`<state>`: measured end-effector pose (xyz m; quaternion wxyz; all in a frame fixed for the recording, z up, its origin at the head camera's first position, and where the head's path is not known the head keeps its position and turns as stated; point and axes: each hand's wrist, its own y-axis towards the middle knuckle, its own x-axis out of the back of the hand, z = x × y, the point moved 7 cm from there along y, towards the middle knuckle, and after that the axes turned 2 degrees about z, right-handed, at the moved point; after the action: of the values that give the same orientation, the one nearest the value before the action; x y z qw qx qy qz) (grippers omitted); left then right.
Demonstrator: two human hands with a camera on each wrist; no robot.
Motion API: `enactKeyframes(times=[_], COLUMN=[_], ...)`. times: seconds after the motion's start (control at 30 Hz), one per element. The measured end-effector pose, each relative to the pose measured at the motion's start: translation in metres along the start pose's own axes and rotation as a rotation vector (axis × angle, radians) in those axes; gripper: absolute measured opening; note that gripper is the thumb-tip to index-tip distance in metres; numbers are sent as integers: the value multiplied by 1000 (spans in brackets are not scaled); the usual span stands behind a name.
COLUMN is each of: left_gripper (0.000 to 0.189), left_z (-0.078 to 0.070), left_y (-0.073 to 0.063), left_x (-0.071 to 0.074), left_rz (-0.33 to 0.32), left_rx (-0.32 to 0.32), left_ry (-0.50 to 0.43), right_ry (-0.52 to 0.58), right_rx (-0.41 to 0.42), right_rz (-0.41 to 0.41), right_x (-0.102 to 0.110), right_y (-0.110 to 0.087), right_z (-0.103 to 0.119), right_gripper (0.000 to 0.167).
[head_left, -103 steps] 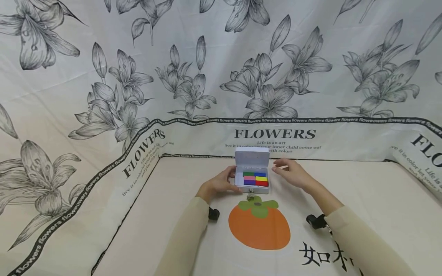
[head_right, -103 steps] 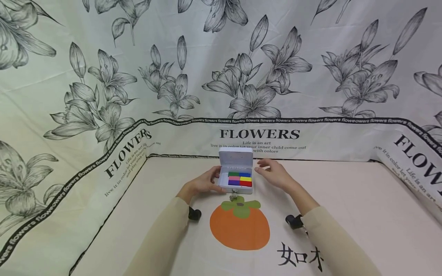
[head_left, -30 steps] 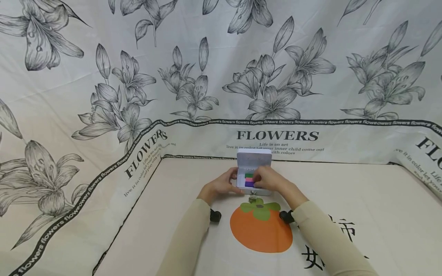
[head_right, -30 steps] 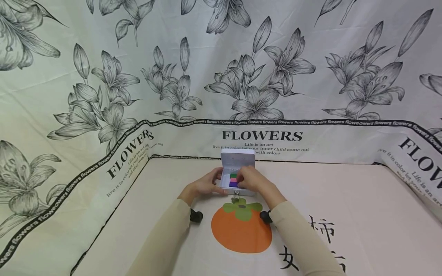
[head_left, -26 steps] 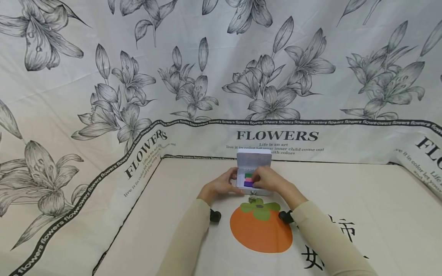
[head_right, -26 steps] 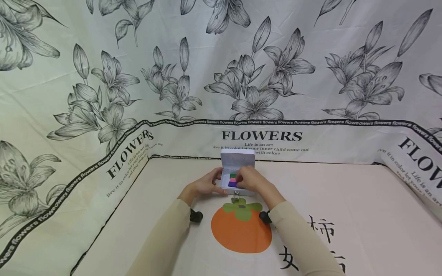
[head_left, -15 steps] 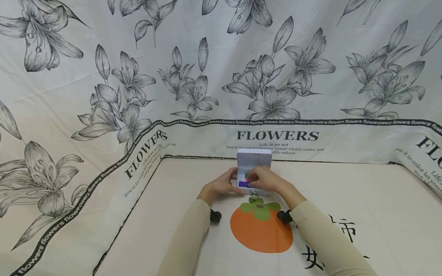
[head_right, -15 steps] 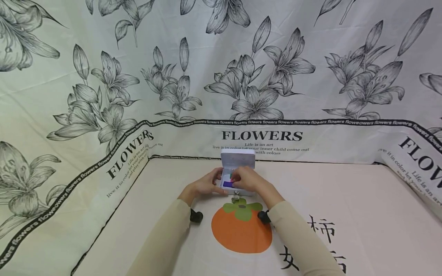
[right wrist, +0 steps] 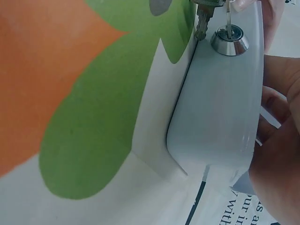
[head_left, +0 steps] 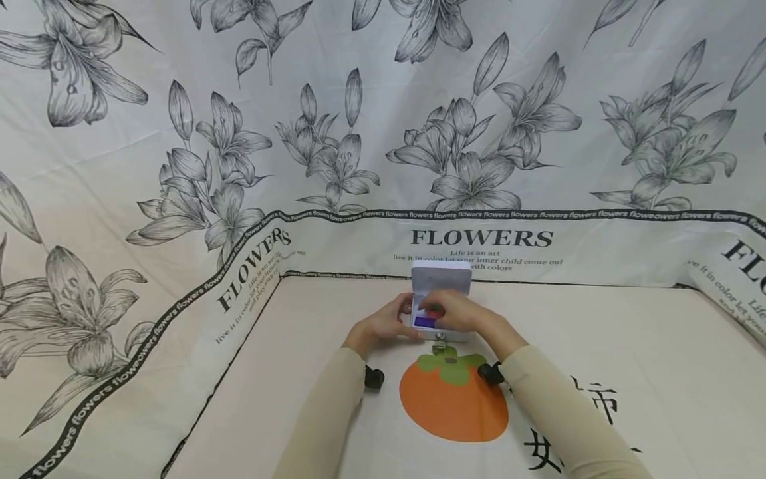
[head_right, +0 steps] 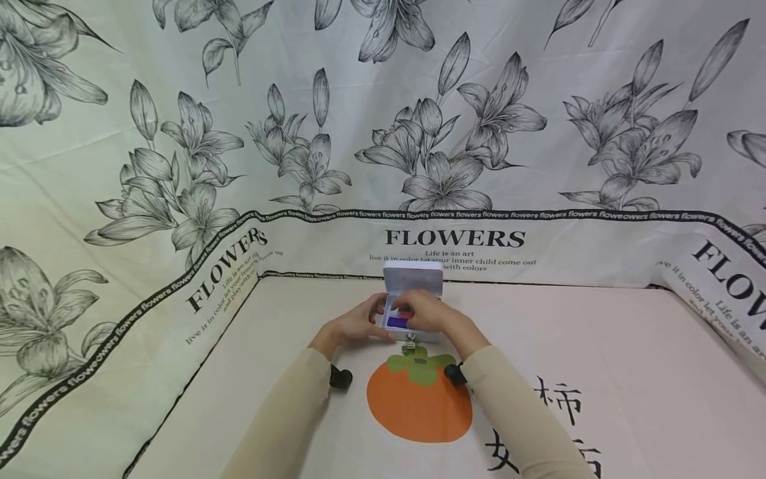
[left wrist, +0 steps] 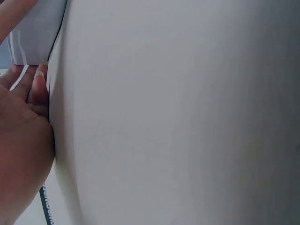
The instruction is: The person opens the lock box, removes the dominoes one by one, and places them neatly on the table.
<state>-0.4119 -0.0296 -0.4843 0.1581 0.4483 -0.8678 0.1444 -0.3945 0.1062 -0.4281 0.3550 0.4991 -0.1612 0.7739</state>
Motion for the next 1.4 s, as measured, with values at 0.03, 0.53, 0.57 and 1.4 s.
enactKeyframes(times=[0.03,0.53,0.57,1.4], left_gripper=[96,96,96,96], left_z=[0,-5,-5,2], left_y=[0,-2,-2,2], left_x=[0,0,0,0], left_rz=[0,-1,-1,-12], left_rx=[-3,-13,-12,9], left_ry=[-3,21,21,0], right_ry=[-5,-20,-15,9], right_rx=[5,24,14,-28], right_rz=[6,76,82,79], right_x=[-1,-7,-7,-11], right_y=[0,7,8,15], right_z=[1,3,2,-2], right_gripper=[45,49,48,30])
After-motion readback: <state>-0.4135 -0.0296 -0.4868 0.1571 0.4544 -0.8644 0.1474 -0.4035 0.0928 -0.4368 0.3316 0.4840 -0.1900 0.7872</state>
